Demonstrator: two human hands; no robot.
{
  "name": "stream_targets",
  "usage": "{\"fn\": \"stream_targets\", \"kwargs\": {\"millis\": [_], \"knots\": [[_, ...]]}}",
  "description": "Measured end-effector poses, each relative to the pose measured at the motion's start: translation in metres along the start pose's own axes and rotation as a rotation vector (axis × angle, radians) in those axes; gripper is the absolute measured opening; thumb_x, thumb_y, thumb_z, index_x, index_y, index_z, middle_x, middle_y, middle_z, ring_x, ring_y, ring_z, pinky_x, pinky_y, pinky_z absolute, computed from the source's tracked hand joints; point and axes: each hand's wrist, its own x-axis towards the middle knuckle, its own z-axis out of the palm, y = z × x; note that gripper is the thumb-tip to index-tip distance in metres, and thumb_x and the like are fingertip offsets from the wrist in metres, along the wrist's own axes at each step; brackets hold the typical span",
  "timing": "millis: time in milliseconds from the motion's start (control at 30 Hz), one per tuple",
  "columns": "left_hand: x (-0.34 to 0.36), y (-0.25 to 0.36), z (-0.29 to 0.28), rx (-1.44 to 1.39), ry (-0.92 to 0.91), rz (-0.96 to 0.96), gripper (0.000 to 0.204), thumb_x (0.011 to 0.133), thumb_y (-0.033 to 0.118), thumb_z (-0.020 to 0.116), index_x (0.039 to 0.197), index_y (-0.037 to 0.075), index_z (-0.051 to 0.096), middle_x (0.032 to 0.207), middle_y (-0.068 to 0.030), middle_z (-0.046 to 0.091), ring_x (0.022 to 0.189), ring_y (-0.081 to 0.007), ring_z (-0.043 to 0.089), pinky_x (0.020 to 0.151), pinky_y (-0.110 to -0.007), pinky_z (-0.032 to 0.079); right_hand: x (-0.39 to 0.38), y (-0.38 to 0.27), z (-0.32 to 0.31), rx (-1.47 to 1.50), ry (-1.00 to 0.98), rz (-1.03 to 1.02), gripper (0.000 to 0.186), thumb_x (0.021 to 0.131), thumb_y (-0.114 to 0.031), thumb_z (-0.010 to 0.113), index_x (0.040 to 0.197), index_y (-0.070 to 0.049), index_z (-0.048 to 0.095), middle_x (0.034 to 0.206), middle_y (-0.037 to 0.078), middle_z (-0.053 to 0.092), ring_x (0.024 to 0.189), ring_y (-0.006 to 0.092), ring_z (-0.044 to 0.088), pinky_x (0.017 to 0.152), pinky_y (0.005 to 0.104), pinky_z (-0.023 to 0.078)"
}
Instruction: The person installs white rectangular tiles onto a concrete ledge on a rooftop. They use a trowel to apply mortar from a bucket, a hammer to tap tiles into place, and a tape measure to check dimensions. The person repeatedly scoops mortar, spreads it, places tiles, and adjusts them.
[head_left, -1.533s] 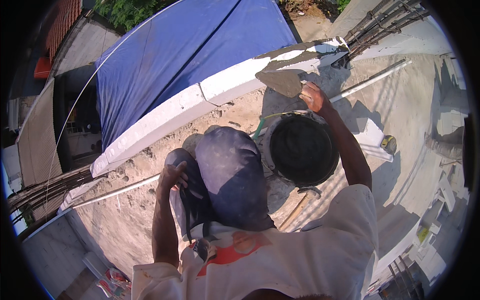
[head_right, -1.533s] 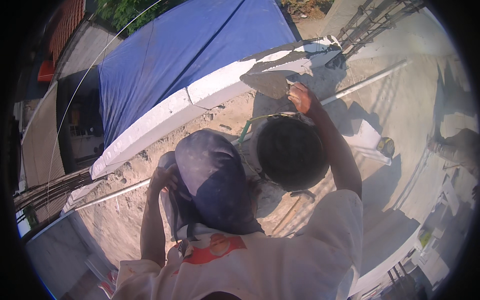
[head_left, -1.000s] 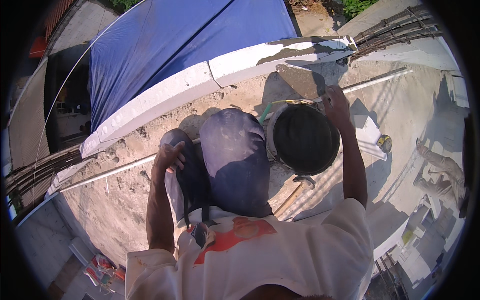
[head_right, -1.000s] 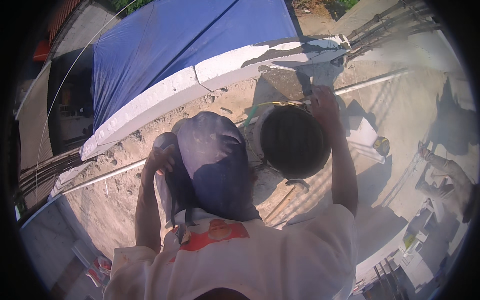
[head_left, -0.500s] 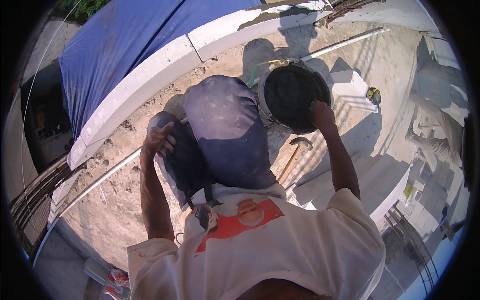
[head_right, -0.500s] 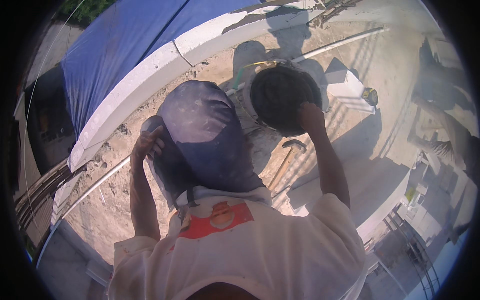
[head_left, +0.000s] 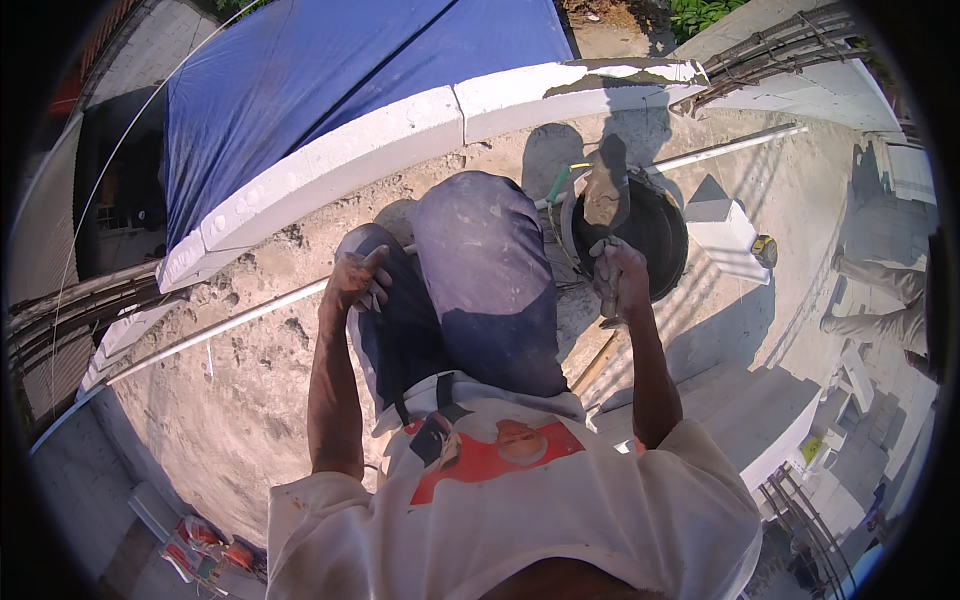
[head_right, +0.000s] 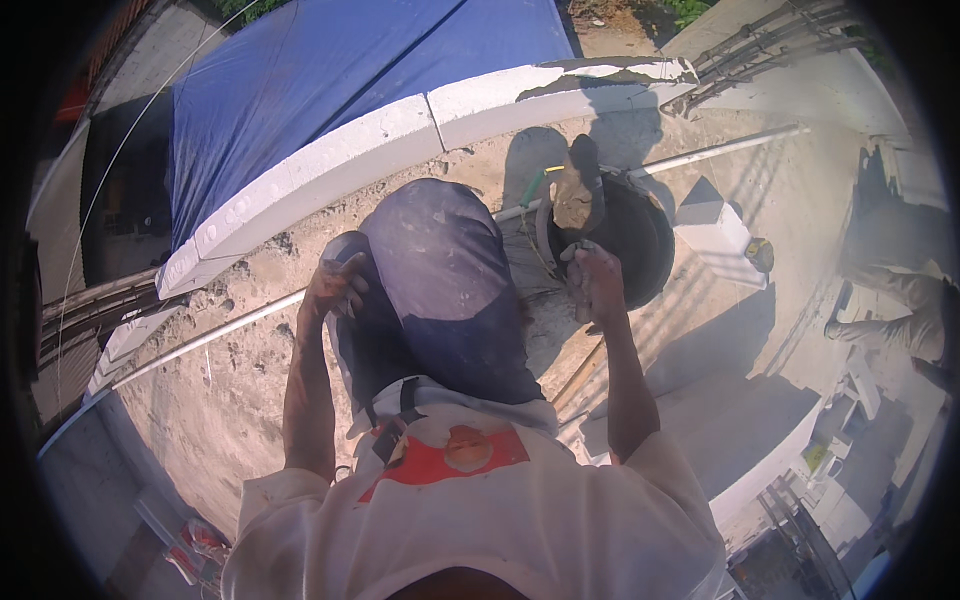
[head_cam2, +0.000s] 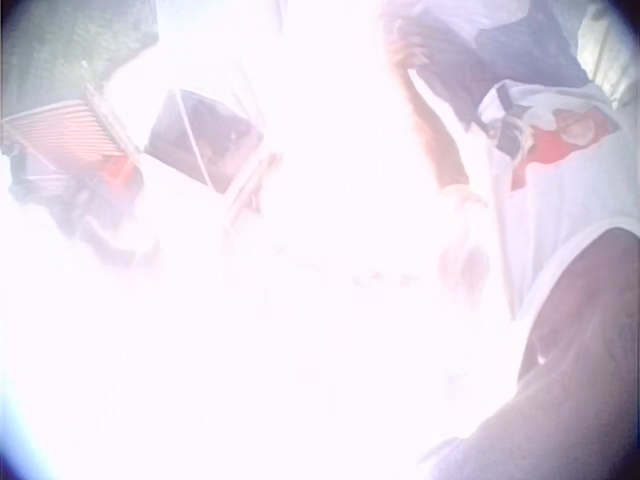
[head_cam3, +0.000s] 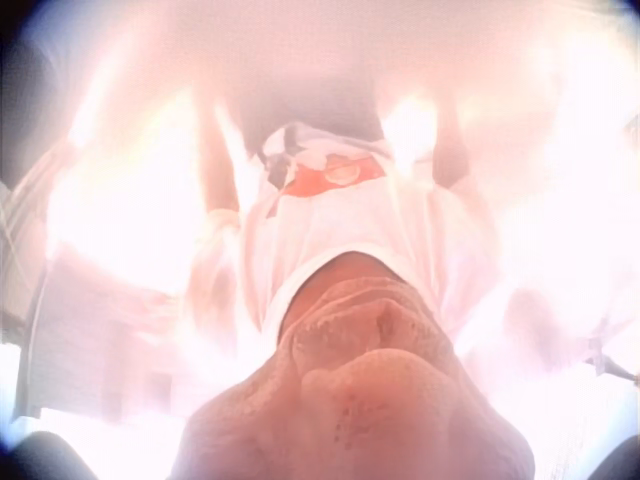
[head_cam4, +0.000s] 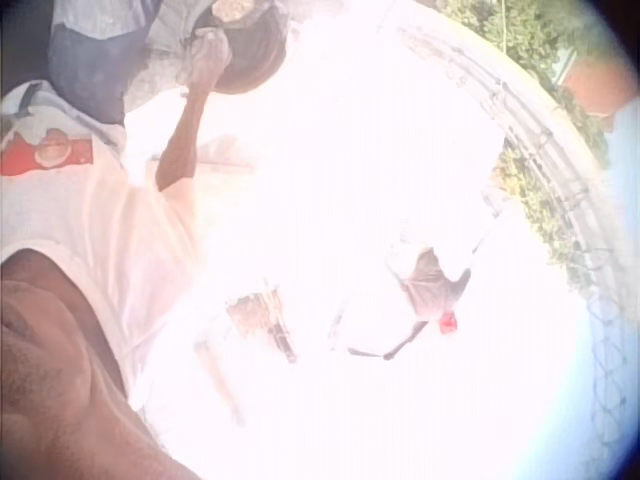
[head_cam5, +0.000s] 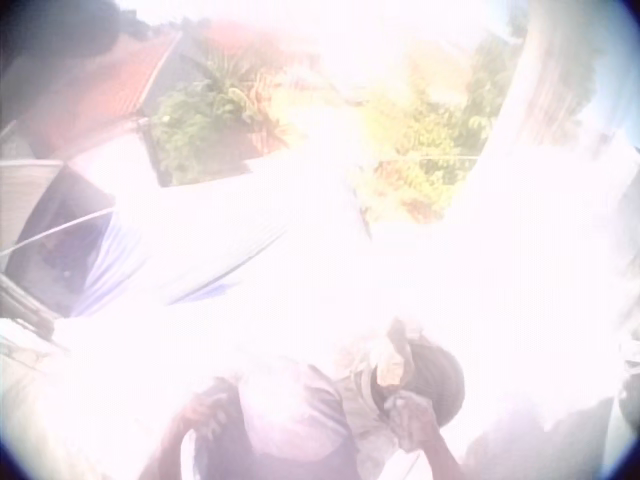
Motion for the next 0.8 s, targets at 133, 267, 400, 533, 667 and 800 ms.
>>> {"fn": "stream_targets", "kwargs": {"millis": [133,267,400,533,667,800], "knots": [[-0.016,-0.018,0.004,-0.109,0.175,0.135,0.064,0.101,0.059,0.061,0.09,-0.003,0.074,0.063,-0.0134,0.071,0.044,-0.0187,0.065,0.038,-0.031,0.046,0.105,0.021,0.073,0.061,0.04,-0.318,0.034,0.099,-0.024,0.055,0.118,0.001,0.07,0.077,0.002,0.057,0.057,0.0126,0.054,0.053,0.0269,0.044],[-0.041,-0.041,0.005,-0.54,0.437,0.116,0.051,0.105,0.047,0.062,0.112,-0.003,0.069,0.078,-0.0125,0.075,0.05,-0.0134,0.066,0.041,-0.026,0.046,0.194,0.039,0.123,-0.257,0.28,-0.636,0.024,0.103,-0.019,0.061,0.115,0.001,0.065,0.082,0.006,0.063,0.068,0.0161,0.061,0.065,0.0341,0.053],[-0.021,-0.109,-0.011,-0.837,0.733,0.206,0.05,0.104,0.045,0.064,0.116,-0.003,0.067,0.088,-0.0134,0.075,0.063,-0.0145,0.069,0.052,-0.025,0.051,0.237,0.069,0.124,-0.724,0.574,-0.984,0.035,0.098,-0.024,0.07,0.118,0.003,0.061,0.093,0.016,0.065,0.084,0.0324,0.067,0.074,0.0439,0.053],[-0.005,-0.192,-0.033,-0.626,0.827,0.078,0.054,0.1,0.041,0.069,0.125,-0.007,0.064,0.106,-0.0181,0.074,0.087,-0.0214,0.072,0.072,-0.032,0.058,0.195,0.131,0.109,-1.102,0.379,-0.902,0.038,0.095,-0.023,0.073,0.119,0.004,0.06,0.102,0.024,0.065,0.092,0.0447,0.066,0.079,0.0494,0.052],[0.015,-0.279,-0.038,0.123,0.774,-0.045,0.073,0.093,0.034,0.073,0.145,-0.012,0.05,0.144,-0.0337,0.057,0.138,-0.0443,0.053,0.116,-0.046,0.042,0.142,0.153,0.123,-1.119,0.129,-0.785,0.032,0.096,-0.018,0.072,0.116,0.004,0.06,0.102,0.024,0.065,0.095,0.0447,0.066,0.079,0.0497,0.051],[0.035,-0.319,-0.014,0.378,0.559,-0.03,0.076,0.092,0.033,0.073,0.147,-0.012,0.046,0.147,-0.035,0.053,0.141,-0.0469,0.048,0.118,-0.047,0.039,0.172,0.124,0.164,-0.913,0.265,-0.891,0.036,0.096,-0.018,0.072,0.122,0.004,0.059,0.104,0.025,0.066,0.097,0.0448,0.067,0.079,0.0502,0.052]]}}
